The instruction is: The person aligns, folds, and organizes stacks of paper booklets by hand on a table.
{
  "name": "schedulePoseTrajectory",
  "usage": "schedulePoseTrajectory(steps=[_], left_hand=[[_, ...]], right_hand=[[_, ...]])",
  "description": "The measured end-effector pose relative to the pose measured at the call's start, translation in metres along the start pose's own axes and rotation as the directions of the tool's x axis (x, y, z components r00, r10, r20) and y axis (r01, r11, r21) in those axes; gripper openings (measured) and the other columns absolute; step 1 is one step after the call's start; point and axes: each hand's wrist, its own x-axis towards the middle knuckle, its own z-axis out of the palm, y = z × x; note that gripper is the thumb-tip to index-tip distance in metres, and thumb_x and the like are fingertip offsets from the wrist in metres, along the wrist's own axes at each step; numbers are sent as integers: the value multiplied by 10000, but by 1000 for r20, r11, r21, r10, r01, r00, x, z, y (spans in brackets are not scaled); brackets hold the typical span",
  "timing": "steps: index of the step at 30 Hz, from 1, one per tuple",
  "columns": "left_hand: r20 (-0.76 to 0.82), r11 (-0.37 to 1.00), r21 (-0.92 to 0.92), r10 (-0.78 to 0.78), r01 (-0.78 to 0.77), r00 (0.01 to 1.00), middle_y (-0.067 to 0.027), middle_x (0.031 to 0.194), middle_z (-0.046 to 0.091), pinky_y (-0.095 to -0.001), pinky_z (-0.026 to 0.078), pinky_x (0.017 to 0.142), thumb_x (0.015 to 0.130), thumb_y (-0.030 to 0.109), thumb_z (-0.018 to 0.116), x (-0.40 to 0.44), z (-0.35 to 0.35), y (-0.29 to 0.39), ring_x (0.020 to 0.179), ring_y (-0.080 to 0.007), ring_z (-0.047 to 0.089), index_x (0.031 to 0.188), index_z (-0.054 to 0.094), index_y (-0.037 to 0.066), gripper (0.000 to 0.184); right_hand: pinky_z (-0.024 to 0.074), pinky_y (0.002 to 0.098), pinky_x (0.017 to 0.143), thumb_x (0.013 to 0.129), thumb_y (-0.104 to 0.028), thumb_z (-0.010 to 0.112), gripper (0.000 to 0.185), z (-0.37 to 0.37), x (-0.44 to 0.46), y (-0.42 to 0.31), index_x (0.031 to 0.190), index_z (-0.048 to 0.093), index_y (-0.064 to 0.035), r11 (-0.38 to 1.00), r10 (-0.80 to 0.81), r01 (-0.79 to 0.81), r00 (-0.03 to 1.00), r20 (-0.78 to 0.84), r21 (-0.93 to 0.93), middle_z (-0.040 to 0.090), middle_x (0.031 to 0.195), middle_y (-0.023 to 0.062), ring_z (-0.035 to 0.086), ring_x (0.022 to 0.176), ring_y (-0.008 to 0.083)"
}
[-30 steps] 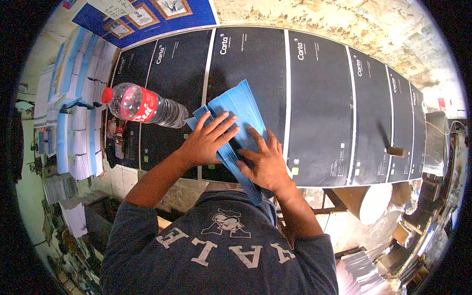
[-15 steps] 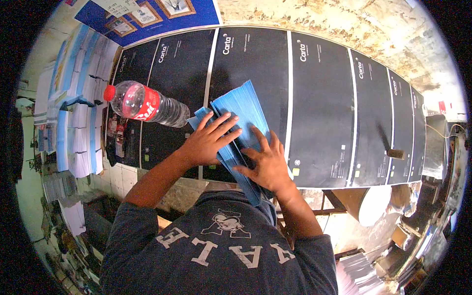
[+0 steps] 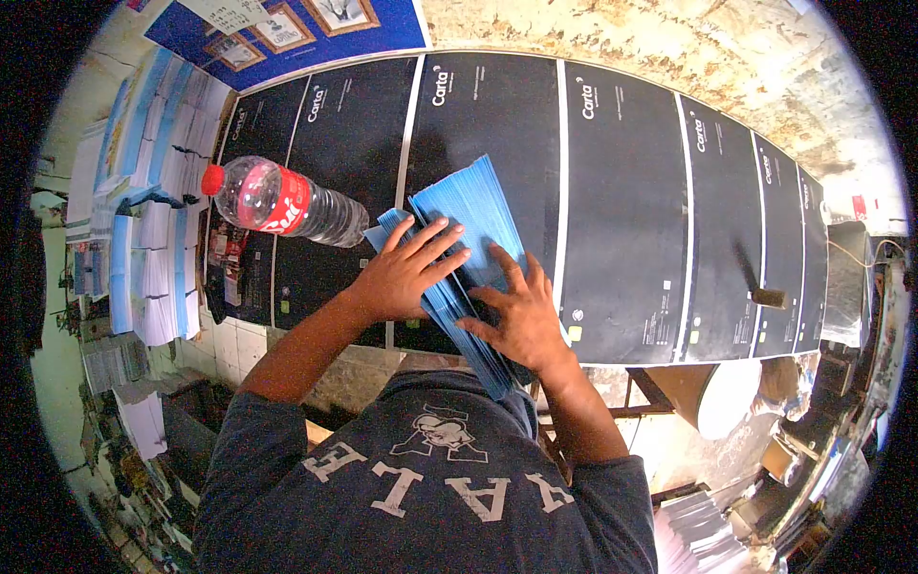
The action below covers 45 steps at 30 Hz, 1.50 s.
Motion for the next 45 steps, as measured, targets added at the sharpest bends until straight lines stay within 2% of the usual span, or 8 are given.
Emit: schedulePoseTrajectory(steps=[5, 7, 11, 18, 20, 30, 32, 45], left_hand=[[-36, 1000, -6, -5, 5, 999, -115, 1604, 342, -597, 193, 1183, 752, 578, 735, -2, 4, -1, 1497, -293, 290, 1482, 472, 191, 867], [-46, 1000, -6, -1, 0, 999, -116, 1603, 344, -599, 193, 1182, 759, 581, 727, -2, 4, 0, 1498, -289, 290, 1482, 474, 194, 858], [-80, 999, 30, 15, -12, 997, -141, 1586, 370, -594, 182, 1183, 741, 579, 724, -3, 1, 1, 1482, -309, 320, 1452, 509, 180, 843], [-79, 999, 36, 10, -7, 997, -140, 1585, 374, -591, 184, 1185, 765, 590, 696, -5, 5, 1, 1481, -316, 321, 1445, 520, 195, 806], [-73, 999, 37, 12, -10, 997, -138, 1587, 372, -591, 184, 1184, 769, 592, 692, -5, 5, 1, 1481, -317, 320, 1447, 518, 196, 803], [-48, 999, 48, 20, -18, 999, -134, 1599, 352, -608, 206, 1169, 784, 579, 694, -9, 6, -1, 1483, -331, 312, 1463, 503, 221, 792], [-44, 1000, 25, 14, -13, 999, -137, 1599, 351, -611, 206, 1168, 785, 569, 701, -10, 4, 0, 1483, -333, 311, 1461, 505, 219, 786], [-51, 1000, -22, 14, -15, 999, -136, 1598, 352, -595, 203, 1177, 750, 514, 736, -7, 2, 0, 1479, -327, 318, 1446, 520, 209, 790]], right_hand=[[321, 616, 1127, 828, -400, 759, 366, 6, -2, 5, 1149, 748, -224, 999, -19, 20, 999, -26, 44, 357, 1557, 116, 300, 1384, 529], [318, 618, 1126, 853, -341, 730, 343, 5, -4, 5, 1177, 733, -228, 993, -103, 105, 994, 37, -53, 350, 1566, 109, 291, 1385, 535], [306, 612, 1140, 773, -413, 814, 369, -4, -3, -10, 1089, 769, -228, 999, -29, 30, 999, 24, -26, 369, 1562, 123, 301, 1386, 536], [306, 595, 1148, 731, -514, 805, 442, 0, -2, -2, 1057, 787, -216, 1000, -21, 21, 1000, -10, 20, 392, 1548, 126, 313, 1395, 503], [337, 603, 1111, 755, -547, 769, 417, 2, -2, 1, 1051, 787, -253, 999, -36, 36, 999, -22, 15, 384, 1554, 82, 320, 1373, 514], [324, 602, 1130, 767, -515, 775, 412, -1, -1, 9, 1075, 787, -241, 998, -16, 15, 1000, 7, 62, 387, 1555, 93, 316, 1377, 524], [273, 611, 1164, 745, -479, 803, 421, -1, 0, 10, 1054, 793, -193, 994, -3, 2, 1000, 6, 111, 388, 1552, 141, 307, 1417, 472], [263, 606, 1176, 677, -476, 864, 489, -4, -1, -9, 1064, 783, -189, 996, 46, -48, 998, 34, 74, 370, 1557, 108, 273, 1418, 492]])
